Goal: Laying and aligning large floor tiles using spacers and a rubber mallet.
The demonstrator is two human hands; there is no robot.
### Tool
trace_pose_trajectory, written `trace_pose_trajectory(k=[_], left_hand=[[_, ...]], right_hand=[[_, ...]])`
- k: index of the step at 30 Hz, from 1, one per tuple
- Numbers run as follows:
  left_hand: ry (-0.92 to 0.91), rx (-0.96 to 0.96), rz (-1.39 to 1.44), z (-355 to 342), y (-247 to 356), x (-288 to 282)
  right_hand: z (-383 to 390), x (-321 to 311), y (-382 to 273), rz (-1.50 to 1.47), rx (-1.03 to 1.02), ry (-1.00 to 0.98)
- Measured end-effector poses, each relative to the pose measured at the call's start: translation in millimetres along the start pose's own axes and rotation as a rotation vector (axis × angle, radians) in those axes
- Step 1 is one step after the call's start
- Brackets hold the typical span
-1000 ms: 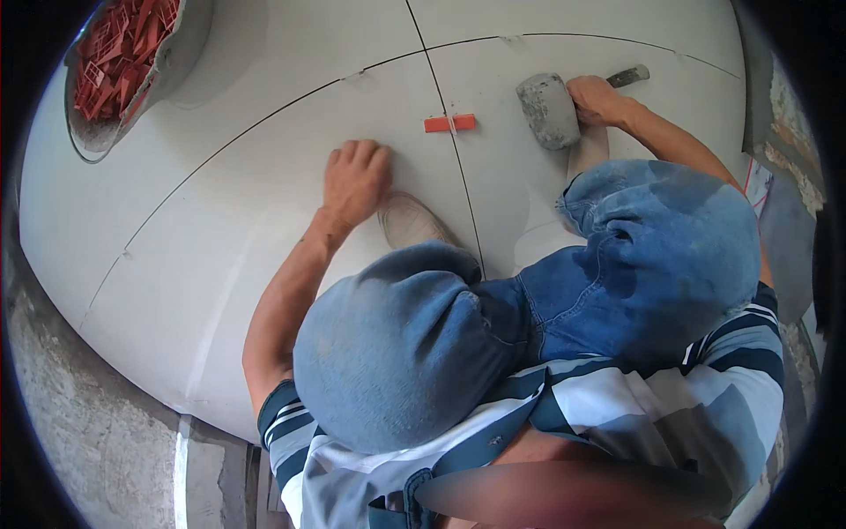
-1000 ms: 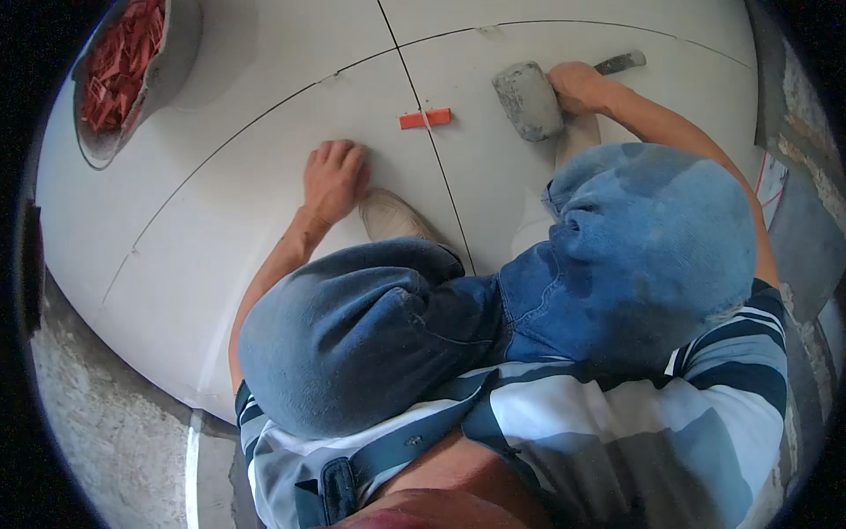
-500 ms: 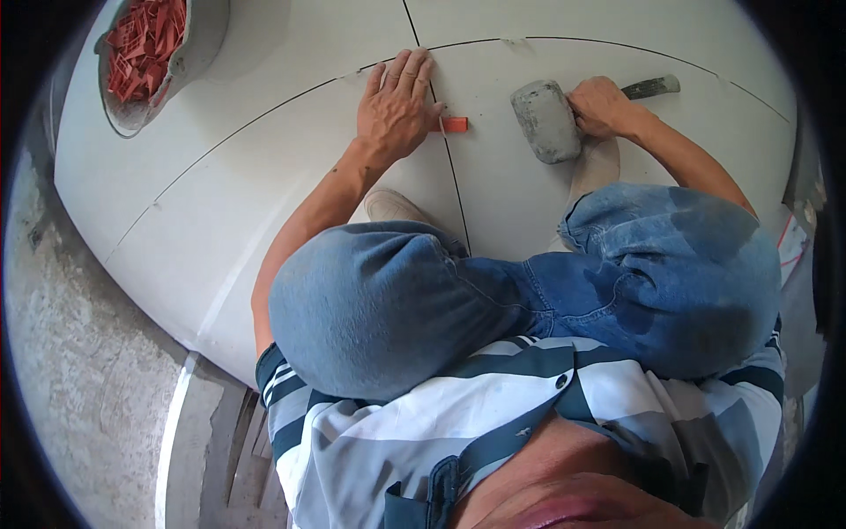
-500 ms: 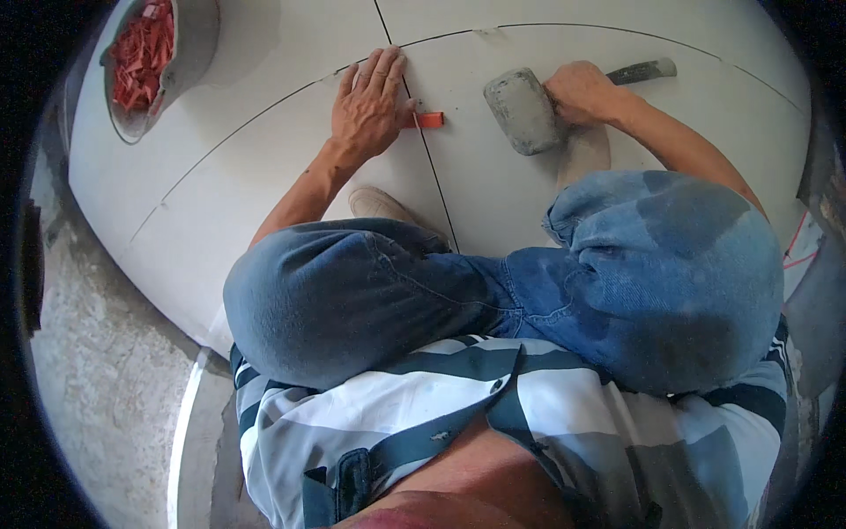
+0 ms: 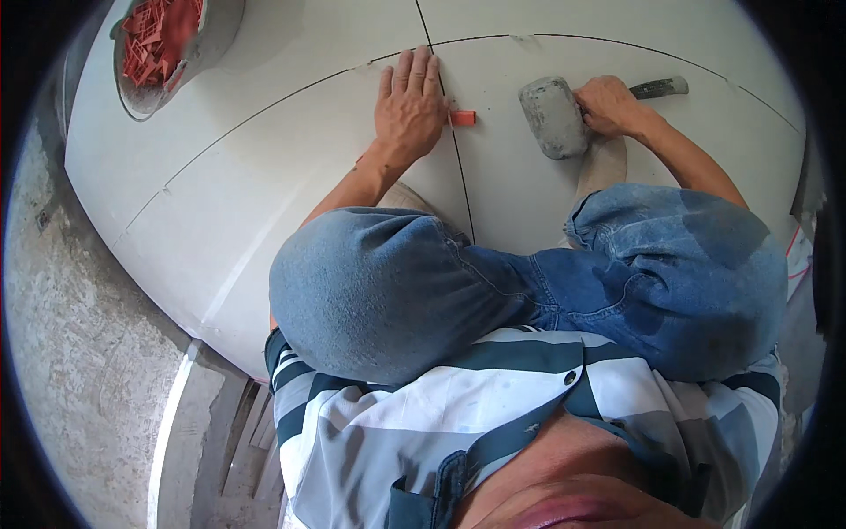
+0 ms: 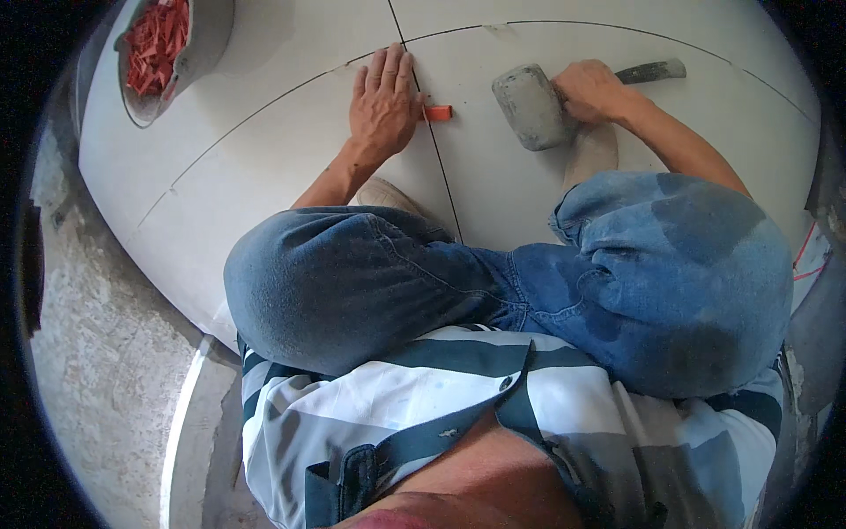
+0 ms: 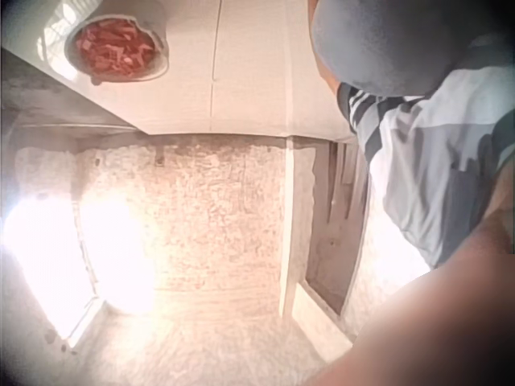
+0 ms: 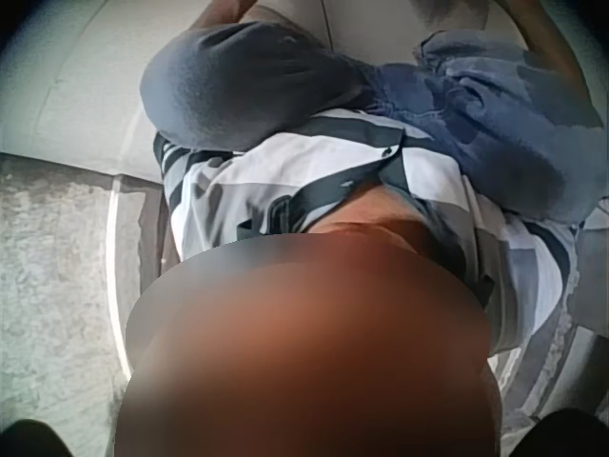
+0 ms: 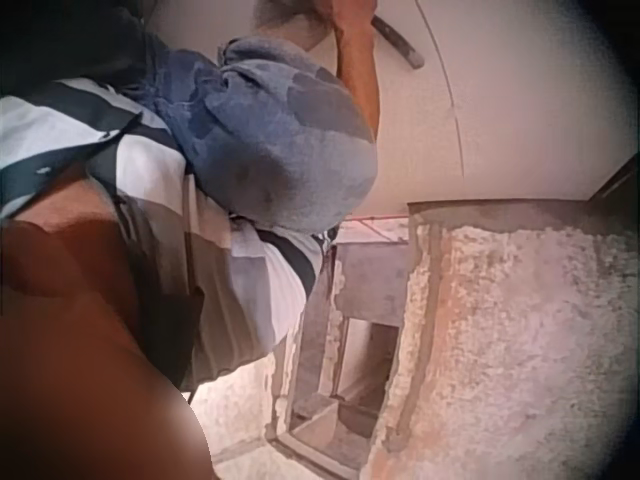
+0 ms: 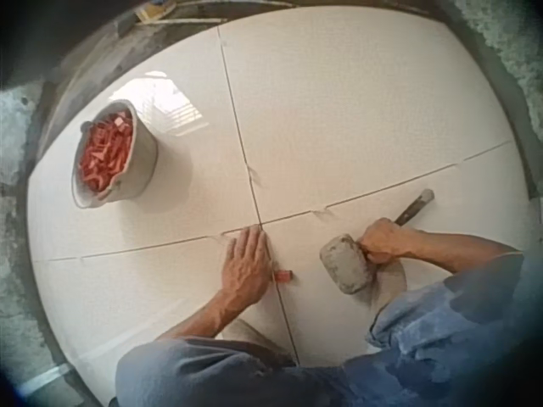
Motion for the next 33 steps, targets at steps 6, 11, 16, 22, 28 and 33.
trace_pose_trajectory(k=[6,11,16,22,28,33], left_hand=[[0.099,0.056,0.158,12.0,-5.8,-8.7],[0.146,-0.052,0.148,5.2,-17.5,-17.4],[0.209,-0.137,0.192,6.9,-37.2,-34.8],[0.141,-0.149,0.138,32.7,-49.5,-25.2],[0.176,-0.163,0.13,61.6,-57.2,-26.1],[0.274,-0.226,0.147,68.3,-81.2,-22.5]], right_hand=[[-1.5,4.7,2.4,0.067,0.111,-0.127],[1.5,-3.7,0.2,0.081,0.145,-0.112],[5.6,-8.9,-6.8,0.039,0.136,-0.108],[7.2,-7.3,-3.7,0.028,0.126,-0.09],[6.8,-9.9,-10.2,0.004,0.128,-0.109],[1.5,-13.7,-16.2,0.01,0.147,-0.107]])
Point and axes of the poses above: each hand's wrist, its own z-axis away from the middle knuckle, its own x-axis out of the palm, y = z × x, the point moved 10 cm from there along -z, towards the middle knuckle, and after that the axes turned 15 degrees about -z, right-handed, at the moved point
